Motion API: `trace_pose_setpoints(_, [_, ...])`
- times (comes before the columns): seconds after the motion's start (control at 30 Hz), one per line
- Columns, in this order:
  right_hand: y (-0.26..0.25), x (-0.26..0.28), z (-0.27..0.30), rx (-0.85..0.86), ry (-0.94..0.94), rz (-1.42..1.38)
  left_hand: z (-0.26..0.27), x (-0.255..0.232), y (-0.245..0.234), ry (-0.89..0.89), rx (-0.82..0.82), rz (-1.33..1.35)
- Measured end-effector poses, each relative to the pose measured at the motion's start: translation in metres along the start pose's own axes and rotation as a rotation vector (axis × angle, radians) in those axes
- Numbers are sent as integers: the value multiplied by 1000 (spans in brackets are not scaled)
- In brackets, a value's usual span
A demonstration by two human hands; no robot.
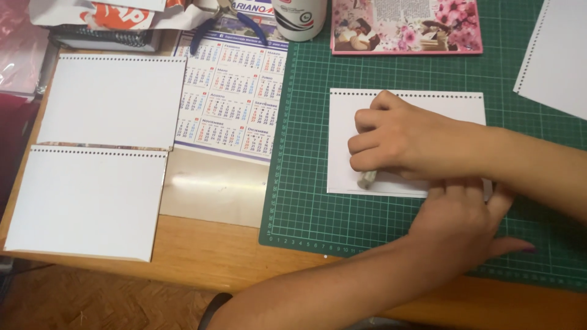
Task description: Assembling notebook covers by applying glue and attaching paper sheets on a cutting mat.
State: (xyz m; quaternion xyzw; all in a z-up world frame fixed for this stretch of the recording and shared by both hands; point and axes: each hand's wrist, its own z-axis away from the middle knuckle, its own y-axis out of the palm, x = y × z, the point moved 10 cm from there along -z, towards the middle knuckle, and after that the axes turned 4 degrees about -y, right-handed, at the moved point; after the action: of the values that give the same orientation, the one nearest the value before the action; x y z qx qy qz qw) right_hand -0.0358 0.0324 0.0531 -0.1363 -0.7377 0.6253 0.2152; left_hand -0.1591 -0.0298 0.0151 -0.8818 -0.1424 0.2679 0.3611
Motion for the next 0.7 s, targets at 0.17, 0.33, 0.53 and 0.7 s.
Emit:
trace_pose_setpoints(0.17, [2,0,-18,-23,-25,5,2,-1,3,-11,-1,12])
trace_pose_setpoints(0.33, [4,1,-30,-35,-48,10,5,0,12,-31,18,42])
trace_pose_setpoints(0.53, [8,-4,-35,-15,-4,75,5,0,13,-51,-8,92])
trace_pose_setpoints(0.7, [10,-2,-50,91,-7,33,4,-1,16,-48,24,-6])
